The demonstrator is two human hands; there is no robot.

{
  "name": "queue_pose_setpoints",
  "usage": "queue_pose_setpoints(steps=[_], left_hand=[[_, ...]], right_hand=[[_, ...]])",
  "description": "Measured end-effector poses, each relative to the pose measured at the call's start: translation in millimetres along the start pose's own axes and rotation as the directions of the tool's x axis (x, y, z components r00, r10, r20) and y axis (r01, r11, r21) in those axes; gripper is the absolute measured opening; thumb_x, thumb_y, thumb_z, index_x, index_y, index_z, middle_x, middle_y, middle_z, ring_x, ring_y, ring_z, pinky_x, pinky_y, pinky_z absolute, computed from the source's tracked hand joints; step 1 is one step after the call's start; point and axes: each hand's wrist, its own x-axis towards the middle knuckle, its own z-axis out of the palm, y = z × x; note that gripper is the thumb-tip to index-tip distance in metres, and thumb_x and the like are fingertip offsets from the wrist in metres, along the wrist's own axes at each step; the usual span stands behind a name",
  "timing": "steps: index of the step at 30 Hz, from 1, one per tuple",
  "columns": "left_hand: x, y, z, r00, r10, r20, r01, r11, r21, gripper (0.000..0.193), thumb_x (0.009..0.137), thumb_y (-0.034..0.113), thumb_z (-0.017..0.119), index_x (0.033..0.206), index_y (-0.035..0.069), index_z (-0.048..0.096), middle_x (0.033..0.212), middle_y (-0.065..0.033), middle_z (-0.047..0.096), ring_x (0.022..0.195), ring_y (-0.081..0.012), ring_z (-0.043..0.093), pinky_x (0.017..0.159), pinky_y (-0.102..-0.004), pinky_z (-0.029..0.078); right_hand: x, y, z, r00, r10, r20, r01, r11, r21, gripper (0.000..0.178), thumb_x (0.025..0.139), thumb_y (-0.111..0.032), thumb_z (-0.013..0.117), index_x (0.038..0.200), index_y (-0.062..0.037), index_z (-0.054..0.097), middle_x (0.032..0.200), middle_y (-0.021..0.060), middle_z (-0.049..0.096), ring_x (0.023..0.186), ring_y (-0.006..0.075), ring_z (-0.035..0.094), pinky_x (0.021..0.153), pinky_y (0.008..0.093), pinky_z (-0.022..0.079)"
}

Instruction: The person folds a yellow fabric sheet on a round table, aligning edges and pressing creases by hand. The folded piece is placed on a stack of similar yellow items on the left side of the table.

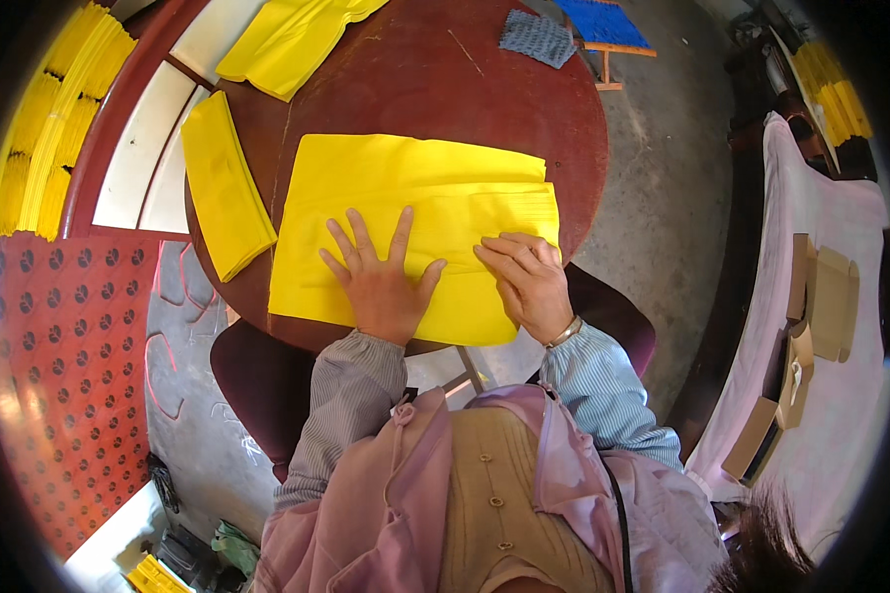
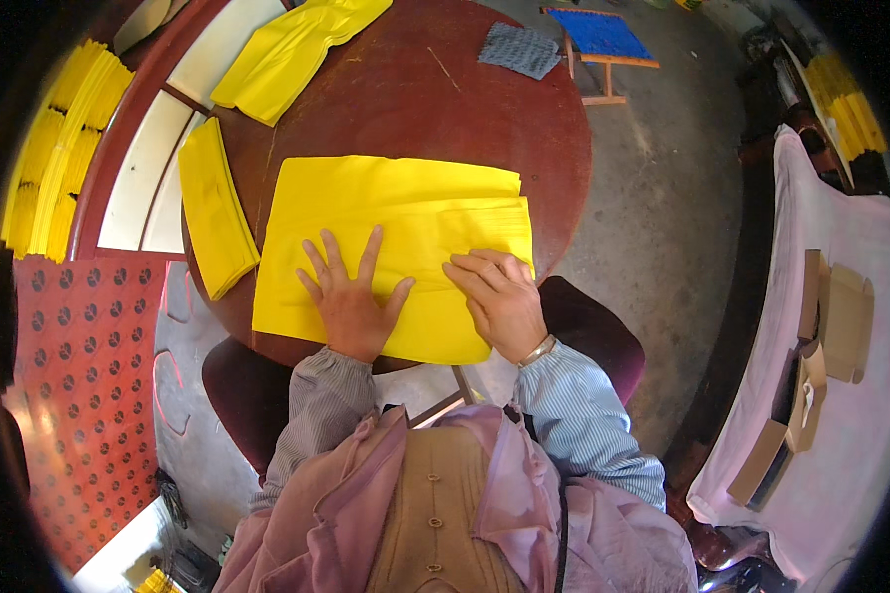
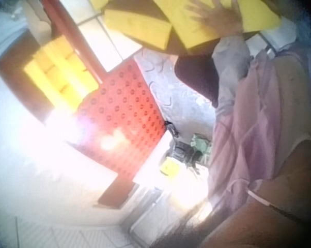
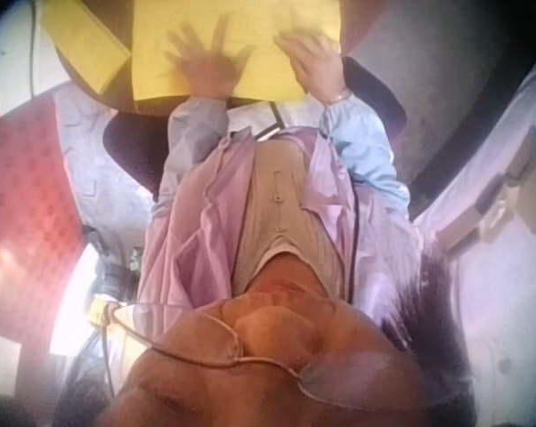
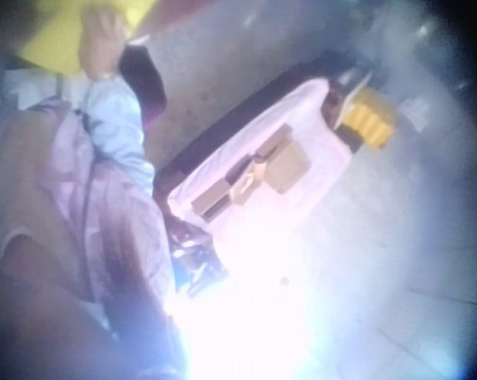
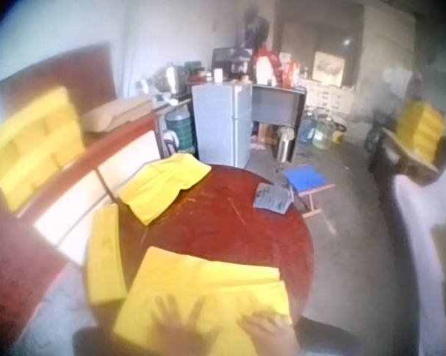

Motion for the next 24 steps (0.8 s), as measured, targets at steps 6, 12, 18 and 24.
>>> queue_pose_setpoints(steps=[6, 12, 18, 24], left_hand=[[5, 4, 4, 0.993, 0.009, -0.118, -0.010, 1.000, -0.010, 0.081, 0.089, 0.064, 0.078, 0.158, 0.028, 0.057, 0.168, -0.0402, 0.030, 0.158, -0.0640, 0.019, 0.120, -0.0827, 0.012], [9, 11, 12, 0.989, -0.040, -0.141, 0.040, 0.999, -0.002, 0.088, 0.084, 0.063, 0.083, 0.159, 0.028, 0.054, 0.168, -0.0387, 0.032, 0.156, -0.0650, 0.023, 0.117, -0.0848, 0.018], [9, 13, 10, 0.992, -0.012, -0.124, 0.020, 0.998, 0.063, 0.092, 0.086, 0.066, 0.079, 0.164, 0.029, 0.049, 0.168, -0.0384, 0.033, 0.156, -0.0664, 0.021, 0.116, -0.0862, 0.016], [8, 11, 12, 0.992, -0.017, -0.126, 0.020, 1.000, 0.022, 0.091, 0.087, 0.066, 0.077, 0.165, 0.029, 0.047, 0.169, -0.0378, 0.030, 0.158, -0.0648, 0.017, 0.116, -0.0870, 0.013]], right_hand=[[-10, 5, -9, 0.993, 0.043, -0.108, -0.035, 0.996, 0.078, 0.023, 0.090, -0.009, 0.078, 0.113, -0.0102, 0.081, 0.113, 0.0036, 0.076, 0.106, 0.0272, 0.067, 0.092, 0.0415, 0.050], [-4, 14, -3, 0.976, 0.104, -0.194, -0.089, 0.993, 0.084, 0.015, 0.088, -0.012, 0.081, 0.103, -0.0094, 0.079, 0.096, 0.0051, 0.073, 0.093, 0.0282, 0.065, 0.083, 0.0421, 0.048], [-4, 31, -1, 0.936, 0.190, -0.298, -0.206, 0.978, -0.025, 0.010, 0.087, -0.011, 0.081, 0.096, -0.0098, 0.076, 0.088, 0.0061, 0.069, 0.087, 0.0281, 0.062, 0.081, 0.0420, 0.046], [8, 10, -11, 0.940, 0.138, -0.311, -0.209, 0.955, -0.209, 0.026, 0.084, -0.006, 0.074, 0.108, -0.0130, 0.077, 0.113, 0.0049, 0.073, 0.107, 0.0291, 0.063, 0.093, 0.0446, 0.044]])
